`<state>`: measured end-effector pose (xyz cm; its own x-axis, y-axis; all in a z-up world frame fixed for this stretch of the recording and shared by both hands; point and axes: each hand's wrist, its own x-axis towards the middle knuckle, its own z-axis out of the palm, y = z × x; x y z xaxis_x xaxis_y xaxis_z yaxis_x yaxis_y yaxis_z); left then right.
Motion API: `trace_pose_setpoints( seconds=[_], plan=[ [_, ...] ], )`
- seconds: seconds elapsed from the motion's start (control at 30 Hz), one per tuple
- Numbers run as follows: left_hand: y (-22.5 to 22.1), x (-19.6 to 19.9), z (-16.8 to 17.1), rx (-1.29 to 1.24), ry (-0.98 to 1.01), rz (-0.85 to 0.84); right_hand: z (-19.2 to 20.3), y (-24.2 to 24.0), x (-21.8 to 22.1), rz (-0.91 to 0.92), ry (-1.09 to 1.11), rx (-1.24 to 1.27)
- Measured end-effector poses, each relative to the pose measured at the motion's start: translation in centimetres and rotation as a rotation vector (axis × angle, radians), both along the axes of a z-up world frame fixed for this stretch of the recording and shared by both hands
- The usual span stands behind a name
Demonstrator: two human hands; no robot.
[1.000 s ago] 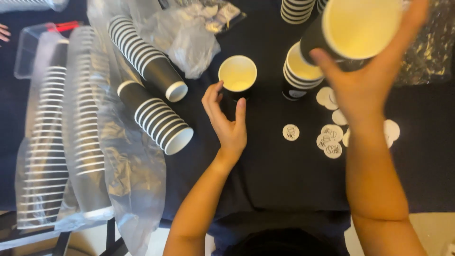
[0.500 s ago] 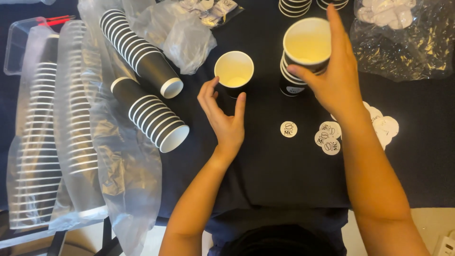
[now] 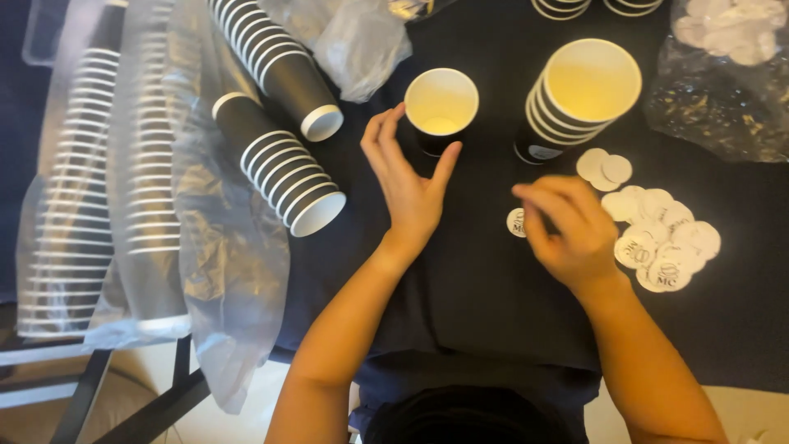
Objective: Peeling circular logo stickers and applying them to the sides of black and white paper coffee cups.
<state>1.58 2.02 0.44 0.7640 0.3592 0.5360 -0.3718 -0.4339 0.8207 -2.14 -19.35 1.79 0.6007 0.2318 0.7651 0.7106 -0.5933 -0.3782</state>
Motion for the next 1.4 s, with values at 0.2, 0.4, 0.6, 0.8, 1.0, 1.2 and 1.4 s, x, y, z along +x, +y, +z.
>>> trace_pose_setpoints(
  seconds=[0.2,0.4,0.6,0.8,1.0,1.2,1.4],
  plan=[
    [2.3,-0.2,2.1,0.111,0.102,-0.048,3.2,1.1,-0.5,0.114,0.249,-0.204],
    [6.9,-2.9,4.4,0.523,0.080,0.065,5.8,-0.3,-1.1,0.076,0.551,-0.366],
    [10.8,-7.2,5.6,0.742,0.100,0.277,2.4,-0.9,-0.7,-0.056,0.716,-0.608],
    [7.1,-2.9,3.8,0.232,0.126,-0.153,-1.2,-0.8,0.1,-0.197,0.771,-0.559],
    [2.2,3.6,-0.7,-0.069,0.452,-0.394,-1.3,-1.0,1.0,-0.117,0.847,-0.347],
    [2.7,4.8,-6.3,-0.080,0.428,-0.242,-0.9,-1.0,1.7,-0.027,0.942,0.281],
    [1.4,1.9,-0.5,-0.229,0.511,-0.599,-1.0,-0.7,2.0,0.052,0.943,0.564]
  ],
)
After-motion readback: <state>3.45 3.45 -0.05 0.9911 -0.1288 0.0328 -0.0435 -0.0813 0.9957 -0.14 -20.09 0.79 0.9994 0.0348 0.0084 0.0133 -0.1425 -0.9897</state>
